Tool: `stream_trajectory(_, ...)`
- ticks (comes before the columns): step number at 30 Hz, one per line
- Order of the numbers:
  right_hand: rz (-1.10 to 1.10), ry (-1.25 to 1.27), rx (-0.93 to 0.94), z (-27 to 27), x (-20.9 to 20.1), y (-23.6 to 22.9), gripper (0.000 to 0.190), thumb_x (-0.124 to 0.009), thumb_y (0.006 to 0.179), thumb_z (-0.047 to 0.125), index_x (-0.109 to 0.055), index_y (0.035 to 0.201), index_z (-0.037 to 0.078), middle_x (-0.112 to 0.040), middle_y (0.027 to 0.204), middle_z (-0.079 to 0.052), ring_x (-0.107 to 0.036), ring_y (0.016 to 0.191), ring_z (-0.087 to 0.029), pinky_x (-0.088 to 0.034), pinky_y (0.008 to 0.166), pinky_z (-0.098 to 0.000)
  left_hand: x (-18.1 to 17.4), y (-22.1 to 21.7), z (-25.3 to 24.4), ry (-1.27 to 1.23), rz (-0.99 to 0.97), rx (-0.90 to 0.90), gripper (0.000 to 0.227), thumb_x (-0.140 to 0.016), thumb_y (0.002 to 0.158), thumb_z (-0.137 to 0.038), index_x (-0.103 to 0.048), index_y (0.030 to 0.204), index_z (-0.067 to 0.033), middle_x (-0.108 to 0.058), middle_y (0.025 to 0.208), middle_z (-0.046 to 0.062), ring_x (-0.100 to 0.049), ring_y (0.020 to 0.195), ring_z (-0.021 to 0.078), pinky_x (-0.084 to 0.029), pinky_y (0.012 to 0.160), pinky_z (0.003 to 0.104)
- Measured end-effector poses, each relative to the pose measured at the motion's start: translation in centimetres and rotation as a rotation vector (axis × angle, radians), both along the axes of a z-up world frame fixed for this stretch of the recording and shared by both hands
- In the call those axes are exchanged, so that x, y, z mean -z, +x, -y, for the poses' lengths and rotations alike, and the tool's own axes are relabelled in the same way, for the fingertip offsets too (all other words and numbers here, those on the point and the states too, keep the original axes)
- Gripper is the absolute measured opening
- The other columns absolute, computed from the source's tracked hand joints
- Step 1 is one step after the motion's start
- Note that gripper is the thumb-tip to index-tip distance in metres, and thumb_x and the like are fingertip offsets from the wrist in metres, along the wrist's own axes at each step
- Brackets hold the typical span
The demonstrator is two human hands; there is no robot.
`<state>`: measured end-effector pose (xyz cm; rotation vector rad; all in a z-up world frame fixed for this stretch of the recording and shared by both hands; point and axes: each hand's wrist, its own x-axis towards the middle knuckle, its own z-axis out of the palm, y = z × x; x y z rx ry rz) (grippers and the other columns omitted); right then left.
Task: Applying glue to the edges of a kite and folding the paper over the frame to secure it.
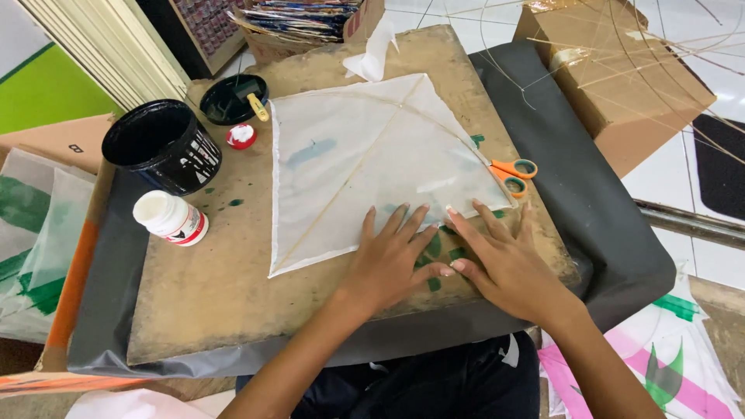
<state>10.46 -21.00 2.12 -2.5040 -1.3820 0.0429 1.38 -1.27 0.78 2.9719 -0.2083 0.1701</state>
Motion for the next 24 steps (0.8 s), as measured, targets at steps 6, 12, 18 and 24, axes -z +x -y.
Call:
stream_trajectory(6,0.237,-0.079,0.107,1.4,0.3,1.1,0.066,-0.037,0.101,0.057,-0.032,0.161,0.028,-0.057,0.145,-0.001,-0.028,0.152,-0.03,0.001,0.114,-0.0776,-0.8,0.2,0.3,0.018,-0.034,-0.024,0.08,-0.021,0.098,-0.071,-0.054,0.144,-0.0149,-0.04,0.159,0.013,-0.032,0.149,0.0359,-0.005,0.114,0.08)
stream_trajectory(12,0.261,-0.041,0.159,3.1,0.6,2.2,0.068,-0.038,0.101,0.055,-0.031,0.163,0.027,-0.06,0.141,-0.006,-0.029,0.154,-0.028,0.002,0.114,-0.0795,0.3,0.1,0.3,0.092,0.026,-0.034,0.078,-0.021,0.098,-0.071,-0.054,0.144,-0.0165,-0.042,0.158,0.012,-0.033,0.148,0.0349,-0.004,0.112,0.083)
stream_trajectory(18,0.095,0.135,0.125,4.0,-0.5,2.6,0.065,-0.045,0.102,0.045,-0.037,0.159,0.016,-0.059,0.143,-0.014,-0.032,0.151,-0.036,0.001,0.111,-0.0817,1.9,1.1,0.0,0.031,0.214,-0.029,0.072,-0.033,0.098,-0.071,-0.065,0.131,-0.0151,-0.052,0.151,0.013,-0.044,0.142,0.034,-0.008,0.112,0.082)
stream_trajectory(24,-0.098,0.16,0.094,4.1,-0.9,3.4,0.068,-0.038,0.102,0.039,-0.018,0.159,0.008,-0.031,0.162,-0.016,-0.021,0.152,-0.032,-0.005,0.118,-0.0629,1.7,1.7,0.1,0.037,0.456,-0.007,0.062,-0.042,0.099,-0.062,-0.061,0.125,-0.0088,-0.065,0.134,0.01,-0.063,0.12,0.0247,-0.022,0.112,0.075)
